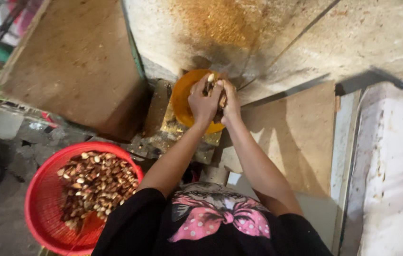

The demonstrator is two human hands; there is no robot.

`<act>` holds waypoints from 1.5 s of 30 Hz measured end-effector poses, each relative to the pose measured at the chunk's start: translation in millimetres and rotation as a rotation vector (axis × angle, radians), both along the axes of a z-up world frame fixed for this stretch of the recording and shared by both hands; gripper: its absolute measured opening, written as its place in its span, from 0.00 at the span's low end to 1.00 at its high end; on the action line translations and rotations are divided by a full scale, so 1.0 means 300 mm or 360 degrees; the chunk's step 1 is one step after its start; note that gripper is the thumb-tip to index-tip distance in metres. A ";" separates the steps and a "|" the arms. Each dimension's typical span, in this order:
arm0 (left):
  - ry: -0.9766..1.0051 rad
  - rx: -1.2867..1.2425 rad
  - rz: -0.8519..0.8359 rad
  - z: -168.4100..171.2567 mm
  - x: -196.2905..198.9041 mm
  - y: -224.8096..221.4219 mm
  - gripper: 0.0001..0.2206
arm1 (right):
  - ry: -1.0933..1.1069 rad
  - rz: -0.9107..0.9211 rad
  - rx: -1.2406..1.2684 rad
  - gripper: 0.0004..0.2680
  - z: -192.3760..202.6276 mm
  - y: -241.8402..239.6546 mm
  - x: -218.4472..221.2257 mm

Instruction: The person repeatedly scoops yellow cassava pulp from a metal bowl into a grinding machine using a red spatula, then scrapes the ground material back into the bowl. They also transfer brown cassava pieces from a red basket into a yellow bowl and feed them into the machine.

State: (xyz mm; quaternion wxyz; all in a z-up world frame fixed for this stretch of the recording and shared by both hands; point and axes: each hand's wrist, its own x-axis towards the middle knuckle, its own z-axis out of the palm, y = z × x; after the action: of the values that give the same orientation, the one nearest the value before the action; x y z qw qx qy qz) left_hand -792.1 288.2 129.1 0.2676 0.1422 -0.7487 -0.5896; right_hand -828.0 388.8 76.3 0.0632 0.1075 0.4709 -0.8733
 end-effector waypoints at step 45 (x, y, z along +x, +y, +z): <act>0.0236 -0.0047 -0.0394 -0.366 -0.033 -0.062 0.18 | 0.0831 0.0232 0.1893 0.19 -0.088 0.088 0.039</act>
State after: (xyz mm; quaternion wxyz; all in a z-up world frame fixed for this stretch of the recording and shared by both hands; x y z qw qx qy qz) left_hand -802.1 269.5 19.2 0.2495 0.0008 -0.7472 -0.6159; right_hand -816.4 415.0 49.9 -0.0644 -0.1237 0.8798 -0.4545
